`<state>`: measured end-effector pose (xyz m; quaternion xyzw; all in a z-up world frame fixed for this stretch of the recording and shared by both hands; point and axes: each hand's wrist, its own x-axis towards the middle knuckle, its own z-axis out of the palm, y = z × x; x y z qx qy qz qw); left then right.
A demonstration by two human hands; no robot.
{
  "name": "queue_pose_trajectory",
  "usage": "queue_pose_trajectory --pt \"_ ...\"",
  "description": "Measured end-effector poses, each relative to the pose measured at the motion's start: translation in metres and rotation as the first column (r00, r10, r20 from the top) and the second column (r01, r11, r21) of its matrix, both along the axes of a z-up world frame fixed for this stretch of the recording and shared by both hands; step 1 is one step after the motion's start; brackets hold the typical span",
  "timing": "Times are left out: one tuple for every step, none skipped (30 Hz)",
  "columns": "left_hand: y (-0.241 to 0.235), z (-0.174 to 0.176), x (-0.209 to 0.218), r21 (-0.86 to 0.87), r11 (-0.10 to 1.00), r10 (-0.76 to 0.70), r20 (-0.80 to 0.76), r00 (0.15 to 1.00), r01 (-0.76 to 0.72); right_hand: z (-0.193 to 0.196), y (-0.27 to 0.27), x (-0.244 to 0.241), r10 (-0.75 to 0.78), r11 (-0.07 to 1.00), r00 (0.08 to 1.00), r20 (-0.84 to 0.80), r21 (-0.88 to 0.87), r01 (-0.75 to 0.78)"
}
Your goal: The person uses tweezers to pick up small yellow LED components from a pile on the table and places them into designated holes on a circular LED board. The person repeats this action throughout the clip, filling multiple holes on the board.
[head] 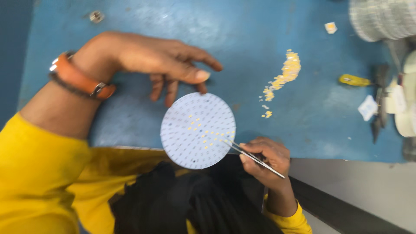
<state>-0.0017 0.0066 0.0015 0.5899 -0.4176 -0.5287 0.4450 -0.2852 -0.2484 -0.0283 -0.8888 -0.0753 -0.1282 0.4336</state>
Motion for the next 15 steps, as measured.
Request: queue_pose_trajectory --pt "-0.001 0.000 0.001 0.006 1.000 -0.005 -0.013 1.000 0.005 0.001 -0.008 -0.003 -0.056 0.998 0.998 0.013 0.009 0.056" --pt "-0.001 0.000 0.002 0.013 1.000 -0.011 -0.026 1.000 0.011 0.002 -0.017 -0.005 -0.111 0.994 0.993 0.026 0.018 0.111" --pt "-0.001 -0.001 0.002 0.024 1.000 -0.014 -0.047 0.999 0.015 0.003 -0.025 -0.008 -0.227 0.974 0.974 -0.010 0.020 0.227" --pt "-0.002 -0.001 0.003 0.031 0.999 -0.021 -0.053 0.998 0.022 0.003 -0.032 -0.010 -0.339 0.940 0.940 -0.045 0.018 0.341" --pt "-0.002 -0.002 0.004 0.039 0.999 -0.022 -0.060 0.998 0.024 0.002 -0.038 -0.012 -0.442 0.896 0.893 -0.082 0.015 0.444" --pt "-0.003 -0.003 0.005 0.047 0.999 -0.023 -0.067 0.998 0.026 0.001 -0.042 -0.014 -0.434 0.898 0.898 -0.074 0.048 0.438" --pt "-0.003 -0.003 0.005 0.054 0.998 -0.019 -0.063 0.998 0.022 -0.002 -0.043 -0.016 -0.423 0.900 0.904 -0.066 0.083 0.427" --pt "-0.004 -0.004 0.005 0.060 0.998 -0.015 -0.060 0.998 0.018 -0.003 -0.045 -0.017 -0.411 0.902 0.910 -0.059 0.118 0.415" --pt "-0.004 -0.004 0.004 0.070 0.997 -0.010 -0.058 0.998 0.014 -0.005 -0.044 -0.017 -0.402 0.909 0.915 -0.041 0.098 0.404" --pt "-0.004 -0.003 0.003 0.077 0.997 -0.008 -0.058 0.998 0.012 -0.007 -0.043 -0.017 -0.393 0.916 0.919 -0.024 0.078 0.393" --pt "-0.004 -0.003 0.003 0.083 0.997 -0.004 -0.056 0.998 0.008 -0.008 -0.042 -0.016 -0.381 0.923 0.924 -0.004 0.058 0.381" --pt "-0.005 -0.003 0.003 0.089 0.996 0.000 -0.054 0.999 0.005 -0.008 -0.041 -0.015 -0.388 0.921 0.922 0.003 0.032 0.388" --pt "-0.005 -0.002 0.002 0.090 0.996 0.004 -0.053 0.999 0.001 -0.008 -0.041 -0.013 -0.392 0.920 0.920 0.011 0.007 0.392" --pt "-0.005 -0.001 0.002 0.090 0.996 0.007 -0.052 0.999 -0.003 -0.007 -0.040 -0.012 -0.396 0.918 0.918 0.019 -0.018 0.397" --pt "-0.005 -0.001 0.001 0.092 0.996 0.013 -0.054 0.998 -0.008 -0.006 -0.040 -0.011 -0.392 0.920 0.920 0.018 -0.019 0.392"
